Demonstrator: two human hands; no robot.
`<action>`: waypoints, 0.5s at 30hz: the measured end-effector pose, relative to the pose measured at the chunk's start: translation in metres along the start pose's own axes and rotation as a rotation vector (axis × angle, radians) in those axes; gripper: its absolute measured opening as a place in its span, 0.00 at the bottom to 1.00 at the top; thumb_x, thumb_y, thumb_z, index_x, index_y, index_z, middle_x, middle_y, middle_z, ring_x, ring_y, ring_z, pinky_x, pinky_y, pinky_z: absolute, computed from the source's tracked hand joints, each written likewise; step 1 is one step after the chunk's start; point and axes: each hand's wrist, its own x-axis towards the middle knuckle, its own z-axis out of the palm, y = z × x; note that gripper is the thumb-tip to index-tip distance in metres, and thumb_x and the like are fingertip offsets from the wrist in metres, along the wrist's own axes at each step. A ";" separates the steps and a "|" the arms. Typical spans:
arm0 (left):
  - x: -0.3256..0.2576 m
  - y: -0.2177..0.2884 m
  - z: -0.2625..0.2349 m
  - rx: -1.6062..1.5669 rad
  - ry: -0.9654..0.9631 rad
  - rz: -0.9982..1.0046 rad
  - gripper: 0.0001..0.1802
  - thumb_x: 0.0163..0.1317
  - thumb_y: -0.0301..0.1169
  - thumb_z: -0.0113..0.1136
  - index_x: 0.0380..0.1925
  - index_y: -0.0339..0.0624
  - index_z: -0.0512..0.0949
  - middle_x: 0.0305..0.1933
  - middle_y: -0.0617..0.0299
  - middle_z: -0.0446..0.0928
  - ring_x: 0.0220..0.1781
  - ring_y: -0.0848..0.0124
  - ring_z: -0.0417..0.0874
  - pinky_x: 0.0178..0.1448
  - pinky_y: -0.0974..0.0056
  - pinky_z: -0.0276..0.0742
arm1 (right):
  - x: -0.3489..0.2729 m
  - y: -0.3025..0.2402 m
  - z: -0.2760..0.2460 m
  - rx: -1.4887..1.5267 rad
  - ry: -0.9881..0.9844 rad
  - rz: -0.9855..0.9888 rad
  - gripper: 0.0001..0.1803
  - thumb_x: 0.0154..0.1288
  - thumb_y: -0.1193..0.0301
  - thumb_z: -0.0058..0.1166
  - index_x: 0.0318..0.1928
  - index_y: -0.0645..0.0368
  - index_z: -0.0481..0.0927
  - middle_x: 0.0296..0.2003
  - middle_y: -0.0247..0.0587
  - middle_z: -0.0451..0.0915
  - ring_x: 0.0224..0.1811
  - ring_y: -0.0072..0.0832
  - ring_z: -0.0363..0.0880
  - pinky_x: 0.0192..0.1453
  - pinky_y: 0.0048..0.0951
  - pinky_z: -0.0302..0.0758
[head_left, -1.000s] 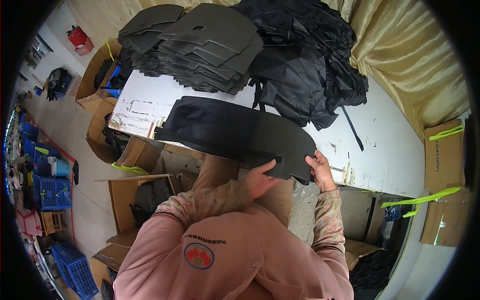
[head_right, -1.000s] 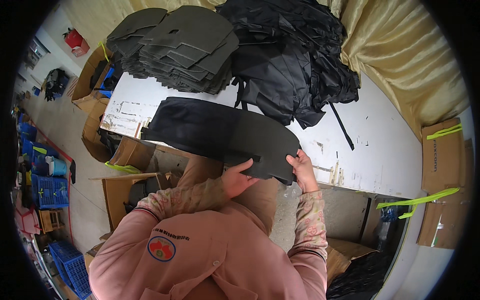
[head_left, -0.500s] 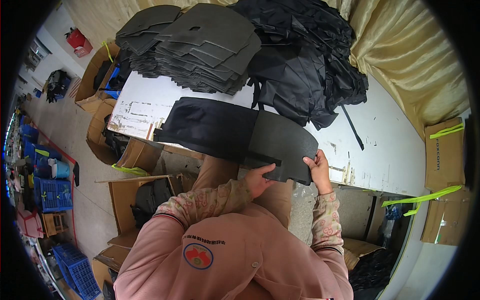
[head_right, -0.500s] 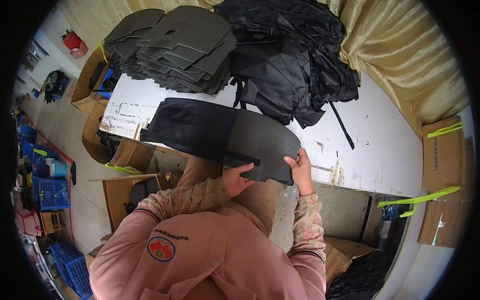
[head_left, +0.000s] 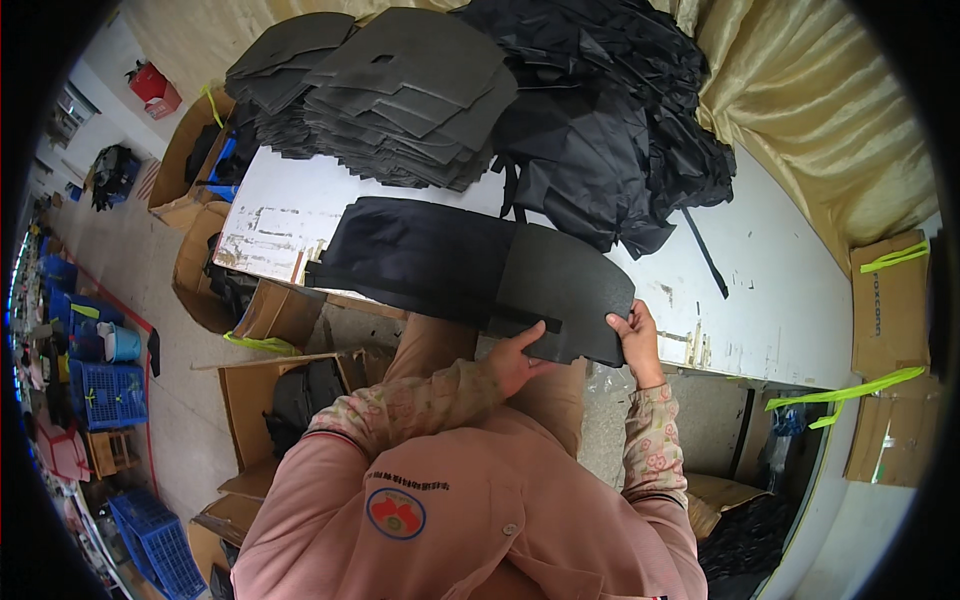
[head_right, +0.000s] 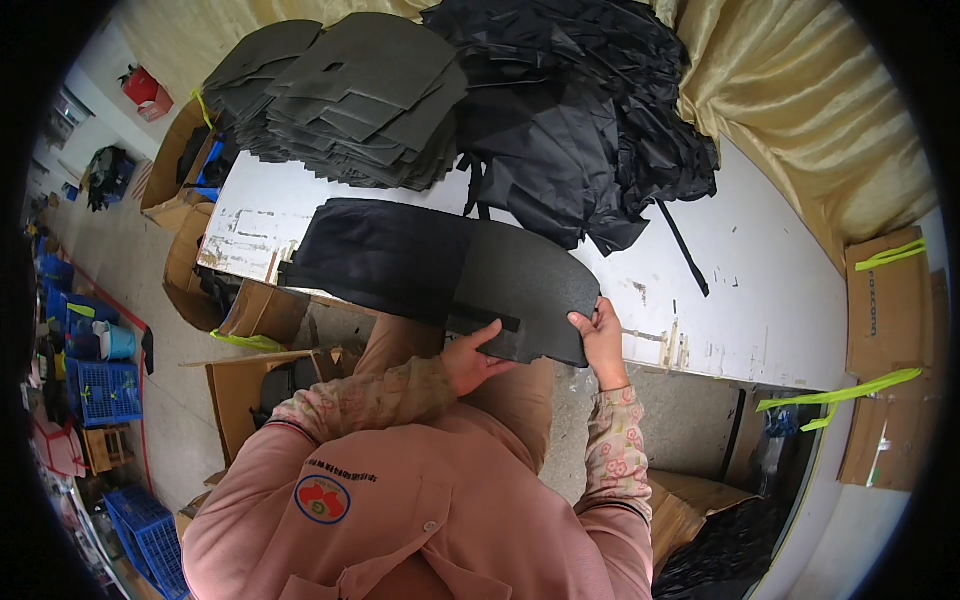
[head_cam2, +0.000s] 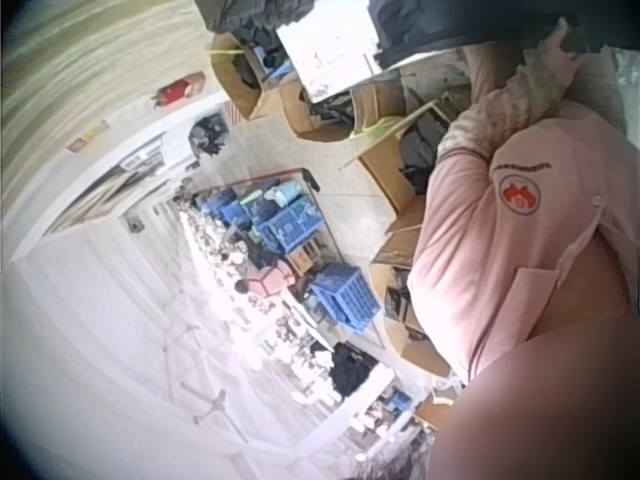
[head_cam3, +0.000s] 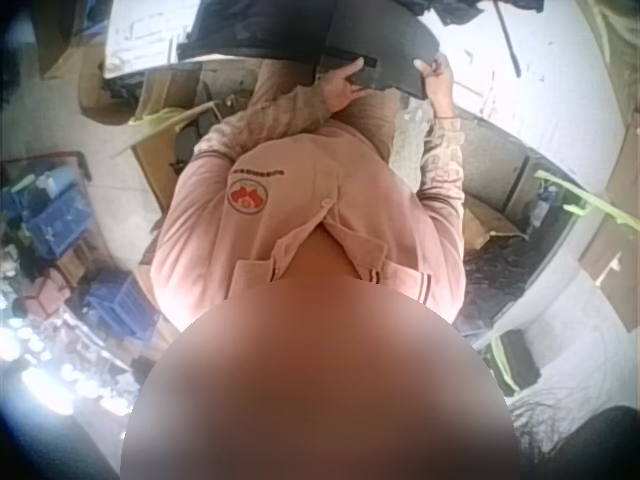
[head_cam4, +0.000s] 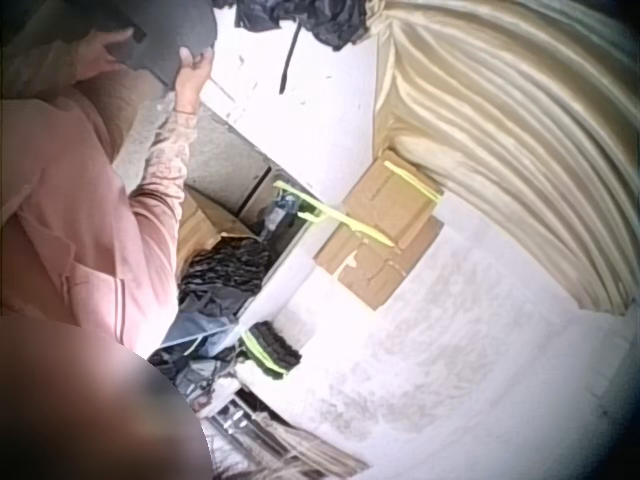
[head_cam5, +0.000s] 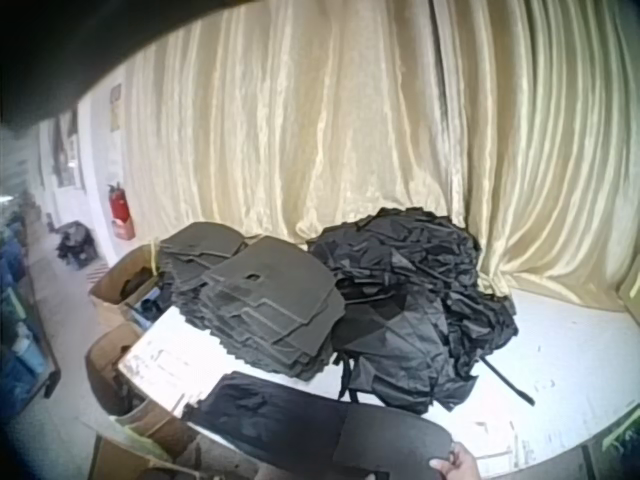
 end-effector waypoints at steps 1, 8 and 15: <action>-0.003 0.007 -0.005 0.007 -0.074 -0.187 0.18 0.64 0.34 0.59 0.53 0.43 0.73 0.55 0.61 0.75 0.57 0.63 0.76 0.61 0.54 0.70 | 0.000 -0.002 -0.001 0.017 0.011 0.006 0.18 0.61 0.83 0.54 0.51 0.67 0.68 0.42 0.42 0.79 0.42 0.23 0.78 0.48 0.22 0.75; -0.048 0.021 0.003 1.405 -0.545 0.087 0.18 0.65 0.43 0.57 0.49 0.46 0.77 0.53 0.54 0.78 0.53 0.58 0.79 0.57 0.56 0.74 | 0.006 0.008 -0.015 -0.235 0.059 0.063 0.17 0.60 0.76 0.60 0.47 0.66 0.71 0.28 0.32 0.77 0.30 0.17 0.73 0.36 0.22 0.73; -0.008 0.037 0.000 2.523 -0.411 0.771 0.51 0.53 0.52 0.64 0.72 0.53 0.48 0.77 0.53 0.39 0.78 0.51 0.36 0.71 0.32 0.36 | 0.074 -0.008 -0.024 -0.498 0.315 -0.222 0.16 0.58 0.67 0.64 0.41 0.65 0.76 0.24 0.39 0.77 0.27 0.28 0.75 0.35 0.29 0.73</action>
